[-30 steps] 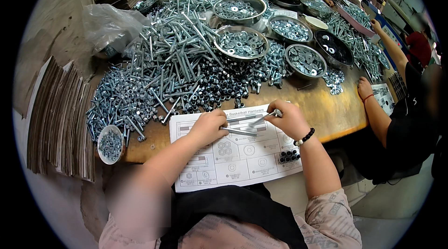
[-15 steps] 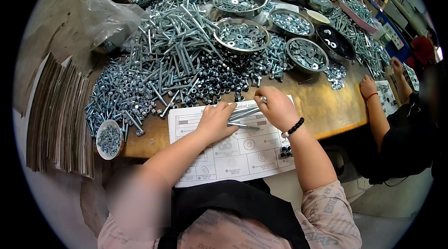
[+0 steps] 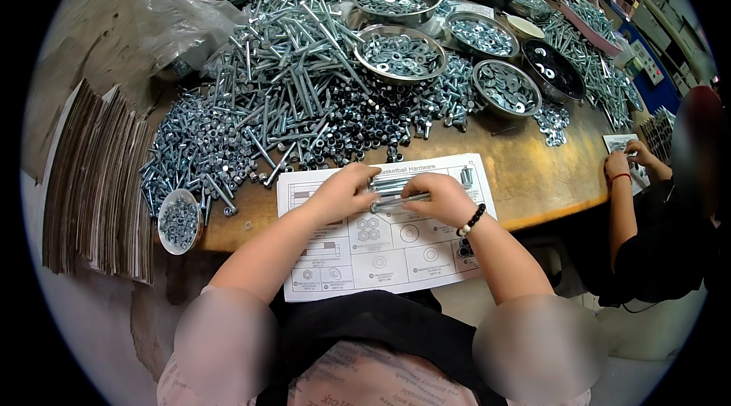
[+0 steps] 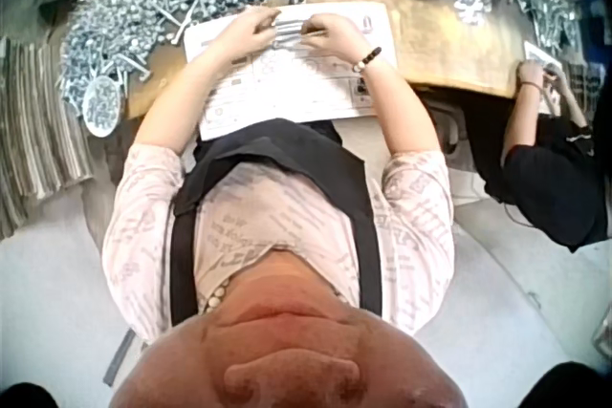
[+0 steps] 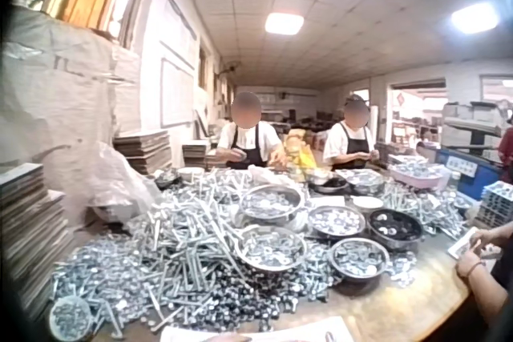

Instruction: The person sorts metal fasteners, including bolts, nuts, and washers, from a large pile on a table. They place the sorted items onto a printed instruction sheet that has designated areas for each type of hardware. The person repeatedly picks up fasteners and arranges them on the sheet.

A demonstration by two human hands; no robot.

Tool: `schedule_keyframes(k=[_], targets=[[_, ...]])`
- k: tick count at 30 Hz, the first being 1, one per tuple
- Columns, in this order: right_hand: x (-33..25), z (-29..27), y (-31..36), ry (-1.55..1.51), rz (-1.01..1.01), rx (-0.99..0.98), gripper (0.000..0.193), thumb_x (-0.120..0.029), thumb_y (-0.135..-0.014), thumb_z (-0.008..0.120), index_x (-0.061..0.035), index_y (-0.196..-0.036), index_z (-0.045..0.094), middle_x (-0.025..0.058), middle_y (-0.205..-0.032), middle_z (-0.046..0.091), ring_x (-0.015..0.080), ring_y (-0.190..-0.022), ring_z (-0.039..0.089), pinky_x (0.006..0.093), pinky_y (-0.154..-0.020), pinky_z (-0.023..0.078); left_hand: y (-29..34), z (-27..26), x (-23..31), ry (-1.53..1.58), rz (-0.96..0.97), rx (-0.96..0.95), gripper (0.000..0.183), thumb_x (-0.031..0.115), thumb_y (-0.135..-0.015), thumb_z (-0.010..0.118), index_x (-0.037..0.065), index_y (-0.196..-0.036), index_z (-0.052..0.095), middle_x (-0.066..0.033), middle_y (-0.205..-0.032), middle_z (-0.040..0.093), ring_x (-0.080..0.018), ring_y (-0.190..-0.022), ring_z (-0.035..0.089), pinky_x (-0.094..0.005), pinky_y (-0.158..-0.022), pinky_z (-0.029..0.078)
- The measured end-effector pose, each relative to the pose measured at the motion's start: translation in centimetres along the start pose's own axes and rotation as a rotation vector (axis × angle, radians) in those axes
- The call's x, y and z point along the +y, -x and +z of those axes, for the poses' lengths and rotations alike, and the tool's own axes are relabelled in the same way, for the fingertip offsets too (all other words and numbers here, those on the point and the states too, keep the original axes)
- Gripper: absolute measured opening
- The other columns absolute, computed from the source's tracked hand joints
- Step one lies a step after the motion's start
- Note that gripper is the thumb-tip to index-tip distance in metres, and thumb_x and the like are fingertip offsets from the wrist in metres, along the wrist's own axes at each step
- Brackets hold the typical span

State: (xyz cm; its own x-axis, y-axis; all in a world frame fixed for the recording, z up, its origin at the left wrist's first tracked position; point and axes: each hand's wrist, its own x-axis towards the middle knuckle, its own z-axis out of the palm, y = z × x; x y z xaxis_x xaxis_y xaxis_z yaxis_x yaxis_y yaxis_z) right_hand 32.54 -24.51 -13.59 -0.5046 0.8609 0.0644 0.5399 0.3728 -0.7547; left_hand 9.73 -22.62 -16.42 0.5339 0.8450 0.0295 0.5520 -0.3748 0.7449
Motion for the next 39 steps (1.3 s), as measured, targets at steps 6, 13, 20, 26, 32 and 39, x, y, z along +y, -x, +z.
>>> schedule_keyframes(k=[6,13,20,26,32,39], targets=[[1.9,-0.7,0.4,0.308,-0.159,0.198,0.009,-0.011,-0.071,0.066,-0.0069,-0.078,0.062,0.0077,-0.082,0.057,0.0278,-0.083,0.054,0.036,-0.074,0.044,0.1,1.9,2.1,-0.279,0.017,0.056,0.056,0.023,-0.066,0.072,0.007,-0.116,0.052,-0.0129,-0.116,0.048,-0.0295,-0.1,0.05,-0.039,-0.09,0.037],[1.1,-1.6,-0.7,0.175,-0.037,0.293,0.007,-0.008,-0.074,0.062,-0.0038,-0.079,0.06,0.0095,-0.081,0.057,0.0278,-0.081,0.054,0.0352,-0.071,0.043,0.6,1.4,2.1,-0.189,0.062,0.071,0.041,0.018,-0.071,0.068,0.008,-0.108,0.055,-0.012,-0.113,0.048,-0.0317,-0.102,0.049,-0.0386,-0.088,0.04],[0.4,-1.8,0.6,0.048,-0.008,0.306,0.009,-0.007,-0.075,0.062,-0.0021,-0.082,0.06,0.0088,-0.082,0.057,0.025,-0.077,0.055,0.0325,-0.068,0.044,2.3,-5.9,-3.9,-0.551,-0.32,0.495,0.014,0.018,-0.075,0.063,0.005,-0.08,0.064,-0.0118,-0.084,0.059,-0.0312,-0.079,0.057,-0.0399,-0.072,0.046],[-0.1,-1.3,0.6,-0.023,0.041,0.303,0.01,-0.006,-0.076,0.062,-0.0011,-0.085,0.06,0.0079,-0.08,0.056,0.0189,-0.072,0.055,0.0279,-0.063,0.045,2.1,-9.4,-8.5,-0.82,-0.592,0.229,0.017,0.021,-0.072,0.063,0.007,-0.079,0.068,-0.0132,-0.081,0.061,-0.0317,-0.078,0.06,-0.0407,-0.068,0.048],[-1.1,-1.1,0.5,-0.053,0.044,0.309,0.01,-0.008,-0.077,0.062,-0.0007,-0.084,0.06,0.008,-0.08,0.056,0.0184,-0.072,0.055,0.0273,-0.063,0.045,-0.2,-10.5,-6.4,-0.75,-0.735,-0.012,0.021,0.016,-0.068,0.062,0.003,-0.084,0.067,-0.0144,-0.09,0.064,-0.0305,-0.083,0.063,-0.0384,-0.071,0.051],[-1.0,-1.6,1.8,-0.067,0.074,0.363,0.011,-0.01,-0.078,0.061,-0.0009,-0.084,0.061,0.0074,-0.081,0.057,0.0182,-0.07,0.055,0.0272,-0.062,0.045,0.6,-10.2,-4.0,-0.71,-0.72,0.229,0.026,0.019,-0.064,0.062,0.001,-0.082,0.065,-0.0149,-0.087,0.063,-0.0327,-0.082,0.061,-0.0393,-0.072,0.049]])
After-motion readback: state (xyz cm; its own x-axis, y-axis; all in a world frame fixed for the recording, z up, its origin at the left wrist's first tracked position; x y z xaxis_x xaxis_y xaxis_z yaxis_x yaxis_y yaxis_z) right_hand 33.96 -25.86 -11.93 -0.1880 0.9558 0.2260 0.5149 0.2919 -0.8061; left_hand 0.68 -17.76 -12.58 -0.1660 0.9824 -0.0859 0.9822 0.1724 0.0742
